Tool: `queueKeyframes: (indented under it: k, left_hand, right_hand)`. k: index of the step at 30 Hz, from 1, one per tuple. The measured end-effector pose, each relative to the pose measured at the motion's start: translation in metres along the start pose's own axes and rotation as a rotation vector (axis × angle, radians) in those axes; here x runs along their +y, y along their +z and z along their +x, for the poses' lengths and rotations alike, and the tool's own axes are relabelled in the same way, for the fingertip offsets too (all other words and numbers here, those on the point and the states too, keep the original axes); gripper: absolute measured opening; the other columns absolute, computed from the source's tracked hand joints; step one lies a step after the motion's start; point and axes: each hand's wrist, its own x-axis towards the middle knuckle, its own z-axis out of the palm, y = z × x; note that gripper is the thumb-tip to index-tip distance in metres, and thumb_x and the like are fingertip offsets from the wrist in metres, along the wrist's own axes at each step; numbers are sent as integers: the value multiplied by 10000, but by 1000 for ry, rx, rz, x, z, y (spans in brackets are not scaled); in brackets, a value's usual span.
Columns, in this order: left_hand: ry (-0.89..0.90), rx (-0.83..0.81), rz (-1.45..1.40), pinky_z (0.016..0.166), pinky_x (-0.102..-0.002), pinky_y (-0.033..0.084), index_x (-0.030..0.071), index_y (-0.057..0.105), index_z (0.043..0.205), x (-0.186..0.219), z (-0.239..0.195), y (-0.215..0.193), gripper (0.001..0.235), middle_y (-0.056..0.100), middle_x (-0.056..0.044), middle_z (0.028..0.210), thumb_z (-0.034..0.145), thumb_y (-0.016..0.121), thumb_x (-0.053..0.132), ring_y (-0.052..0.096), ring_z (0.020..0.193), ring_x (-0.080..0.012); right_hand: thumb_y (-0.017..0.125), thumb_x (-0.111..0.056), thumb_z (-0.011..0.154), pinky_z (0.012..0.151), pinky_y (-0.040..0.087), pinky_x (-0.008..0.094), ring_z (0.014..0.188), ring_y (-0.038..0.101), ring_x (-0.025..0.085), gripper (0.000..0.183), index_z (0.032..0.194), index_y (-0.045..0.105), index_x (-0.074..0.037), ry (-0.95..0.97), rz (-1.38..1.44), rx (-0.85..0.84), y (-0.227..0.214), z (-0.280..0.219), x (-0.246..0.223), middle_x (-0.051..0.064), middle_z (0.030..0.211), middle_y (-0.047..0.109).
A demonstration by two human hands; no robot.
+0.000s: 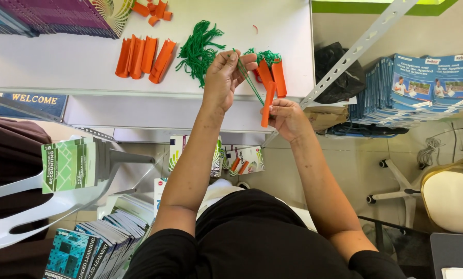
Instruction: The person ties green string around the top of orange paper rolls to create decorative craft carrots. They pick up a roll, wrap the string, and tie a knot before placing the finished item on a shelf.
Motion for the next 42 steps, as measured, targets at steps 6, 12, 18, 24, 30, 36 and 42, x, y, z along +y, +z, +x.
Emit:
queueKeyframes:
  k: [6, 12, 18, 24, 30, 36, 42]
  left_hand:
    - [127, -42, 128, 962, -377, 565, 91, 597, 1092, -5, 4, 5, 126, 777, -143, 1089, 1076, 532, 197, 750, 1010, -227]
    - [241, -92, 333, 942, -342, 591, 52, 573, 1076, -14, 12, 10, 114, 782, -132, 1019, 1091, 498, 137, 753, 972, -196]
    - [333, -104, 540, 869, -298, 599, 17, 571, 1061, -16, 14, 9, 102, 789, -120, 973, 1078, 515, 100, 749, 925, -154]
    - [311, -86, 637, 860, -277, 583, 28, 579, 1043, -16, 16, -7, 94, 795, -97, 964, 1066, 533, 106, 745, 920, -131]
    - [273, -62, 663, 811, -299, 554, 9, 611, 1078, -21, 16, -20, 86, 745, -112, 982, 1067, 567, 82, 656, 896, -146]
    - [191, -109, 383, 838, -284, 599, 32, 582, 1079, 3, 2, -34, 118, 755, -97, 1024, 1054, 489, 99, 726, 948, -137]
    - [198, -97, 419, 863, -283, 564, 19, 613, 1116, 11, 9, -64, 129, 758, -105, 1061, 1079, 581, 138, 695, 969, -141]
  right_hand:
    - [661, 1, 901, 795, 589, 436, 869, 715, 255, 66, 942, 712, -5, 4, 35, 15, -5, -3, 0, 153, 936, 739]
    - [693, -12, 910, 785, 581, 398, 855, 701, 210, 25, 932, 702, -19, -44, -100, 83, 7, 4, 0, 108, 934, 729]
    - [716, -26, 897, 758, 524, 286, 818, 643, 125, 54, 949, 705, -37, -174, -406, 103, 6, 24, -3, 36, 907, 714]
    - [709, -17, 942, 823, 514, 303, 855, 619, 128, 54, 995, 699, -22, -293, -283, 97, 18, 26, -13, 40, 945, 697]
    - [660, -24, 949, 913, 565, 337, 946, 659, 149, 67, 1012, 686, -20, -249, -247, -111, 63, 45, -16, 45, 1054, 716]
    - [648, -16, 976, 836, 567, 376, 908, 674, 186, 47, 995, 691, -12, -201, -183, -175, 88, 60, 7, 75, 982, 705]
    - [656, -7, 952, 828, 573, 380, 901, 683, 196, 53, 990, 692, -7, -194, -66, -186, 110, 54, 15, 88, 976, 717]
